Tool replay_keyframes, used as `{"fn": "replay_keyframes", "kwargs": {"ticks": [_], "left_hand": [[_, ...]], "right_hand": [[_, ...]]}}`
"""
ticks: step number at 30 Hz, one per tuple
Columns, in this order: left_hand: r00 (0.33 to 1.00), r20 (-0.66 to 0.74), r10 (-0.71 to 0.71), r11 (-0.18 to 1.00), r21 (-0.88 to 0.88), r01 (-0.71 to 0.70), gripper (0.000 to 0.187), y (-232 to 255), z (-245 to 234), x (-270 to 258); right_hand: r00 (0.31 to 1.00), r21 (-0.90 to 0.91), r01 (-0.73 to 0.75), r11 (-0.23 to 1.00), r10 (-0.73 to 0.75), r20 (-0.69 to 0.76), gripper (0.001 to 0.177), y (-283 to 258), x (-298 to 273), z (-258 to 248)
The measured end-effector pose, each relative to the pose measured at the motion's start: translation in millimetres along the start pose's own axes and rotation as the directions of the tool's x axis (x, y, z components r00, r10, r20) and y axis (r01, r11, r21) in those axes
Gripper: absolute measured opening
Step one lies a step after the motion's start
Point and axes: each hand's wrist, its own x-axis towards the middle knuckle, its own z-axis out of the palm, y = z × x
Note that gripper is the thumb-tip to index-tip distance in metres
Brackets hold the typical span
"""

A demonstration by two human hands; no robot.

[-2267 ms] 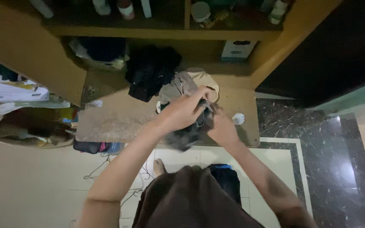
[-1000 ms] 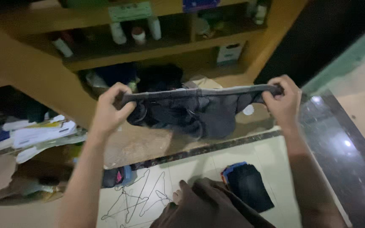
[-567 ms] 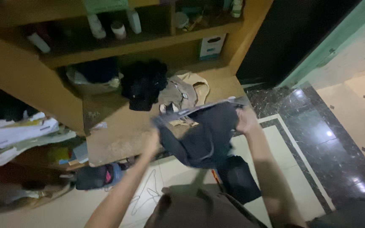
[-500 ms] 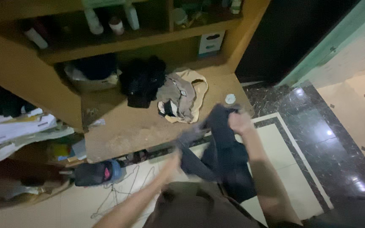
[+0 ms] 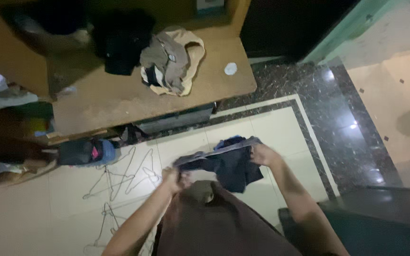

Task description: The person picks up several pieces of underwear and socks from the floor, brings them to a shelf, and folds them by hand one by one, placing the folded items into stacks.

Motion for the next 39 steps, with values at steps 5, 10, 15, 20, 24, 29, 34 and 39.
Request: {"fn": "replay_keyframes", "kwargs": {"ticks": [5,10,15,20,24,29,34,39], "left_hand": [[0.974,-0.132,0.185,0.983,0.008,-0.186,0.032,-20.1,19.8,5.6],[0.819,-0.21,0.534,0.835,-0.021,-0.55,0.031,-6.8,49.0,-17.2],[0.749,-0.076,0.658,0.743,0.225,-0.63,0.044,-29.5,45.1,0.6],[0.674,-0.095,0.733,0.33,0.916,-0.23,0.074,-53.6,39.4,-6.3],[0.91,-0.21,0.357,0.254,0.96,0.122,0.089,-101.7,20.6,-39.8],[0.91,-0.327,0.253,0.848,0.527,-0.047,0.074,-84.7,19.2,-72.1],[0.814,-0.484,0.321,0.922,0.356,-0.152,0.035,-6.2,45.0,-112.6],[0.076,0.413,0.908,-0.365,0.865,-0.344,0.039,47.4,90.7,-182.7]], "right_hand": [[0.984,-0.486,-0.171,0.857,0.176,-0.035,0.098,27.5,-33.7,-9.0],[0.969,-0.848,-0.109,0.519,0.247,0.027,0.132,32.7,-54.1,13.6],[0.958,-0.107,0.265,0.958,-0.275,-0.086,0.091,65.4,-18.1,35.8],[0.838,0.182,0.144,0.973,-0.022,-0.545,0.054,33.5,17.7,31.3],[0.637,-0.06,-0.117,0.991,0.029,-0.77,0.056,25.2,9.3,-0.6],[0.826,-0.853,-0.481,0.202,-0.223,-0.518,0.063,35.7,-1.0,4.3],[0.878,-0.981,0.189,-0.038,-0.441,0.186,0.058,-16.5,-27.5,70.5],[0.918,-0.896,-0.012,0.443,-0.351,-0.186,0.077,-70.4,-91.3,102.8]]}}
